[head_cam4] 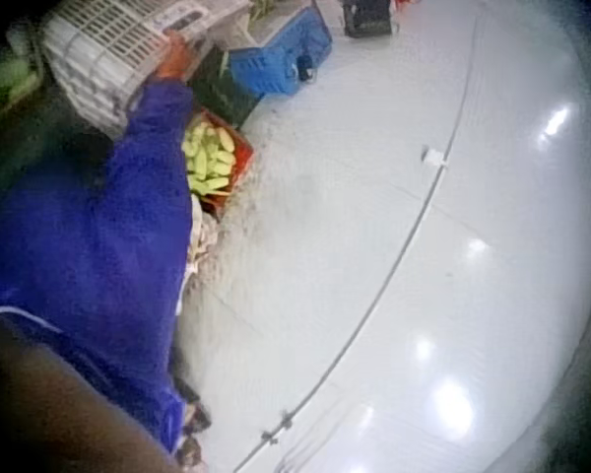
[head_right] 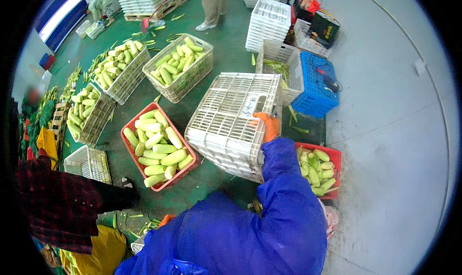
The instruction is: The person peels green vegetables at a red table, removes husks, and places the peeled pieces into a white crate. They also move crates and walk around the room to retrieve more vegetables.
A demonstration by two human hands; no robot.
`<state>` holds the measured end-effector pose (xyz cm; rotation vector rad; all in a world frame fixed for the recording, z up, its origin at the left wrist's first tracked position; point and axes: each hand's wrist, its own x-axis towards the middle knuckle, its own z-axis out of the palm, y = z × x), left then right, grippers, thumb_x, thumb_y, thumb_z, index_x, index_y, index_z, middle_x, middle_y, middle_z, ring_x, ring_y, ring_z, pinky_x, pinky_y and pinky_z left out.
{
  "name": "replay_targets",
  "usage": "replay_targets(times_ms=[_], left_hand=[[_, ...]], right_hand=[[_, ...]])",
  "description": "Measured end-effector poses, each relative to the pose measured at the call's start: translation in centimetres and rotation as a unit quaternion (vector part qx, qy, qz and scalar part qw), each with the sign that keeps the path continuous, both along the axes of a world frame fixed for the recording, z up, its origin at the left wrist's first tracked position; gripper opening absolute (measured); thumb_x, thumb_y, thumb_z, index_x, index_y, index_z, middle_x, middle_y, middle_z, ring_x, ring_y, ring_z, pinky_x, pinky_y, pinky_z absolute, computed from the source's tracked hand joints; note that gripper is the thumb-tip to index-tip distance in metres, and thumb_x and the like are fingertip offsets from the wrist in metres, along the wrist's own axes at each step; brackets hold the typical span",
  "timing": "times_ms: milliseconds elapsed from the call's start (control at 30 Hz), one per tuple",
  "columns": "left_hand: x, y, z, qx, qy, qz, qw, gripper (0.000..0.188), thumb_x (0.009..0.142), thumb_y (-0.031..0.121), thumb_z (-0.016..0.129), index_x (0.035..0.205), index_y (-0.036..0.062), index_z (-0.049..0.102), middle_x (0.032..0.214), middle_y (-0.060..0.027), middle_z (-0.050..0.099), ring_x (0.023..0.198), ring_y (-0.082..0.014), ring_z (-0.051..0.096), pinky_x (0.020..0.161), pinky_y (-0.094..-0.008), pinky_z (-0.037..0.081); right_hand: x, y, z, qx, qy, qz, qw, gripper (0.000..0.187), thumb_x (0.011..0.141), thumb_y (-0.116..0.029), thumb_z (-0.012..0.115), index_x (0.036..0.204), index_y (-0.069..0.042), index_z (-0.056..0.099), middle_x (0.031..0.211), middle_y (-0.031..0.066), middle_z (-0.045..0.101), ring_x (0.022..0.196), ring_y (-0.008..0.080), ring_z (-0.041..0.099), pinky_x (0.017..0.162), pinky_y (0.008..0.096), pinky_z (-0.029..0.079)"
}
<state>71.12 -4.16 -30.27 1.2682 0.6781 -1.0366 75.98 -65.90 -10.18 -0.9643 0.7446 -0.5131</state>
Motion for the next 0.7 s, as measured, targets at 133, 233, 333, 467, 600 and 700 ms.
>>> replay_targets(times_ms=[133,233,333,467,600,700], left_hand=[[2.4,3.7,-7.4,-0.014,0.008,0.029,0.999,0.06,0.087,0.048,0.053,0.127,0.0037,0.044,0.102,-0.0212,0.061,0.088,-0.0324,0.06,0.077,-0.0449,0.05],[3.2,3.4,-2.4,0.059,0.008,-0.008,0.998,0.061,0.085,0.051,0.054,0.123,0.0035,0.045,0.099,-0.0195,0.061,0.086,-0.0317,0.06,0.076,-0.0447,0.05],[2.7,4.0,1.3,0.151,-0.032,-0.024,0.988,0.058,0.084,0.05,0.054,0.119,0.004,0.046,0.1,-0.0182,0.061,0.087,-0.0309,0.06,0.076,-0.0444,0.049],[1.3,4.0,-1.3,0.144,-0.006,0.057,0.988,0.05,0.085,0.046,0.053,0.111,0.0042,0.052,0.085,-0.0178,0.063,0.073,-0.029,0.062,0.066,-0.0401,0.051],[2.3,-5.1,0.1,0.178,-0.025,0.0,0.984,0.047,0.089,0.048,0.053,0.107,0.0048,0.06,0.09,-0.0151,0.067,0.075,-0.0235,0.064,0.066,-0.0337,0.052],[6.8,-19.5,10.1,0.174,-0.086,-0.12,0.974,0.054,0.09,0.048,0.055,0.119,0.0029,0.058,0.099,-0.0122,0.066,0.085,-0.02,0.063,0.074,-0.0326,0.05]], right_hand=[[-3.8,-2.7,1.8,-0.118,-0.032,-0.06,0.991,0.024,0.082,-0.022,0.059,0.089,-0.001,0.068,0.093,0.013,0.067,0.08,0.0248,0.068,0.067,0.0338,0.056],[-5.5,-5.0,1.4,-0.217,-0.043,-0.123,0.967,0.024,0.086,-0.02,0.055,0.096,-0.003,0.069,0.1,0.0138,0.067,0.084,0.024,0.068,0.07,0.0318,0.054],[-6.9,-9.6,-5.3,-0.447,0.057,-0.178,0.875,0.028,0.086,-0.021,0.054,0.104,-0.003,0.065,0.099,0.0155,0.067,0.085,0.0255,0.068,0.072,0.0342,0.053],[-11.5,-17.7,-15.6,-0.366,0.247,-0.146,0.885,0.037,0.076,-0.036,0.064,0.097,-0.005,0.064,0.09,0.0161,0.067,0.081,0.0318,0.066,0.073,0.0433,0.051],[-17.7,-22.2,-26.4,0.071,0.163,-0.131,0.975,0.056,0.075,-0.048,0.067,0.111,-0.006,0.058,0.102,0.0148,0.063,0.089,0.028,0.062,0.075,0.045,0.051],[-20.0,-26.4,-33.1,0.425,-0.009,-0.12,0.897,0.07,0.074,-0.057,0.068,0.121,-0.007,0.053,0.111,0.0138,0.06,0.094,0.0252,0.059,0.077,0.0462,0.05]])
